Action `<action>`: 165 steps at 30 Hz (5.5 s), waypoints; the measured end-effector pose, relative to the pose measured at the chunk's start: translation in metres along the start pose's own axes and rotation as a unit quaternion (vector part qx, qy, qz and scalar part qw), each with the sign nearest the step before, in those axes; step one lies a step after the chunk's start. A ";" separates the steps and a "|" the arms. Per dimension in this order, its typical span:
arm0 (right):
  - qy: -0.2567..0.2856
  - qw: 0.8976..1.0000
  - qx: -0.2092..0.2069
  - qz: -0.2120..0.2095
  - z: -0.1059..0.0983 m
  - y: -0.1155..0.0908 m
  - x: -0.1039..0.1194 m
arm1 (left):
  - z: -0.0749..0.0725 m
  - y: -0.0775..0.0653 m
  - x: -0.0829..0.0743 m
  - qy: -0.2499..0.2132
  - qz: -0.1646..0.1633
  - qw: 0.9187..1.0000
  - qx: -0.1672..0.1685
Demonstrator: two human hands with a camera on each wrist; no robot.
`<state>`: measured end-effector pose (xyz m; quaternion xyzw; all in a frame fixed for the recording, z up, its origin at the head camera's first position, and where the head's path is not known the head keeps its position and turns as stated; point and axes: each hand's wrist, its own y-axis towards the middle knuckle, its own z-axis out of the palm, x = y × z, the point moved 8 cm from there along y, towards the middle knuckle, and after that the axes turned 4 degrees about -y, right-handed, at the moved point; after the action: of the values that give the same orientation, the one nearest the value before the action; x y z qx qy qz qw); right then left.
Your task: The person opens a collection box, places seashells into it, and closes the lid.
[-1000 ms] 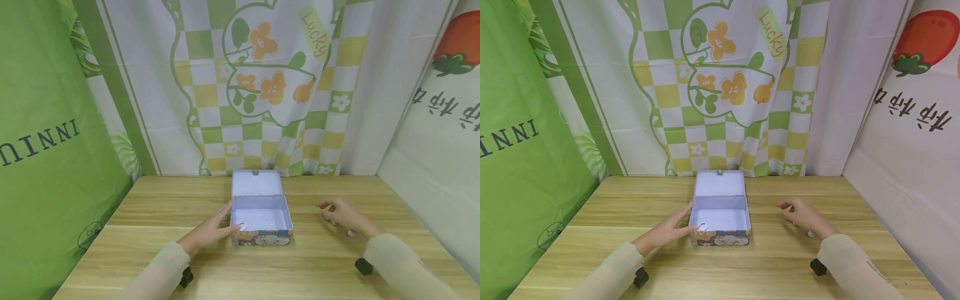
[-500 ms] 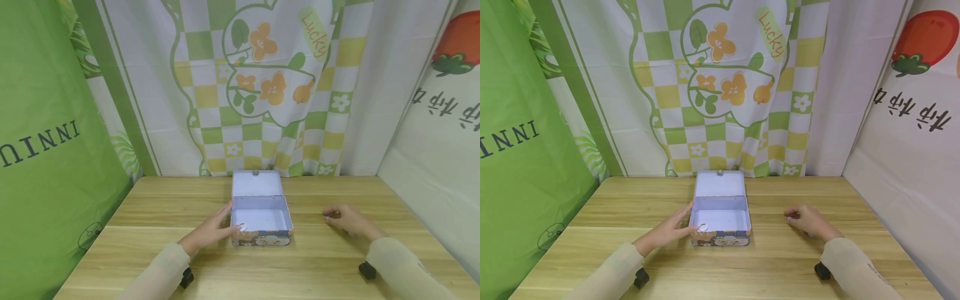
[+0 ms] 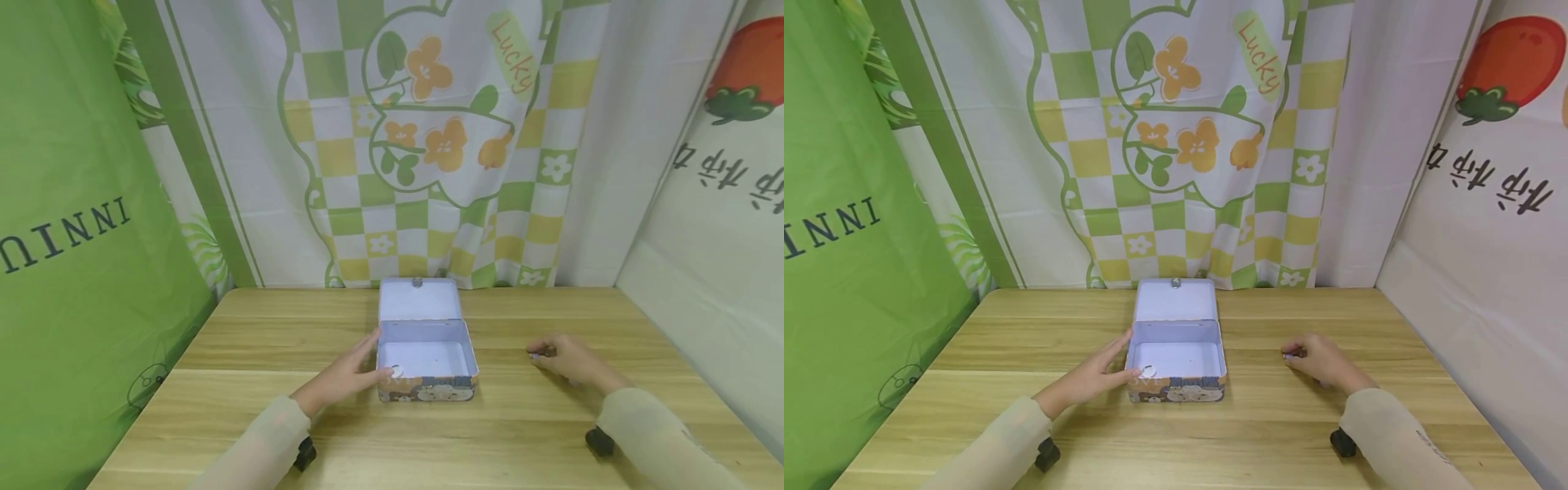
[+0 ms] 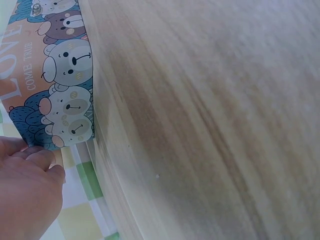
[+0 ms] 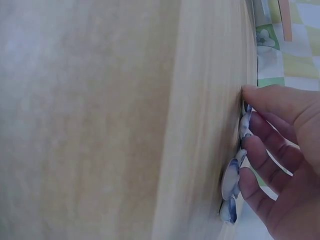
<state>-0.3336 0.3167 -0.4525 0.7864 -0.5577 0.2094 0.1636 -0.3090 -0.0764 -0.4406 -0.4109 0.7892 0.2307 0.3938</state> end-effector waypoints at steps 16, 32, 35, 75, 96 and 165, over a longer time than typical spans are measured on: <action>0.024 0.999 -0.019 -0.013 -0.016 0.003 0.022 | 0.000 0.000 0.001 -0.003 -0.008 1.000 0.003; -0.041 0.994 -0.058 -0.086 -0.035 0.013 0.101 | 0.001 0.000 0.001 -0.011 -0.013 1.000 0.004; -0.041 0.991 -0.069 -0.110 -0.034 0.017 0.116 | 0.001 0.000 0.002 -0.011 -0.015 1.000 0.003; 0.005 0.971 0.012 -0.238 0.059 0.071 0.212 | -0.001 0.002 0.004 -0.004 -0.005 1.000 -0.002; -0.023 0.977 0.032 -0.208 0.074 0.074 0.206 | 0.000 0.001 0.005 -0.009 -0.008 1.000 -0.005; -0.007 1.000 0.011 -0.011 -0.017 -0.003 -0.012 | 0.001 0.000 0.004 -0.008 -0.014 1.000 -0.003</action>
<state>-0.3367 0.3359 -0.4440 0.7955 -0.5481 0.2082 0.1529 -0.3097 -0.0781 -0.4441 -0.4211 0.7794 0.2306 0.4025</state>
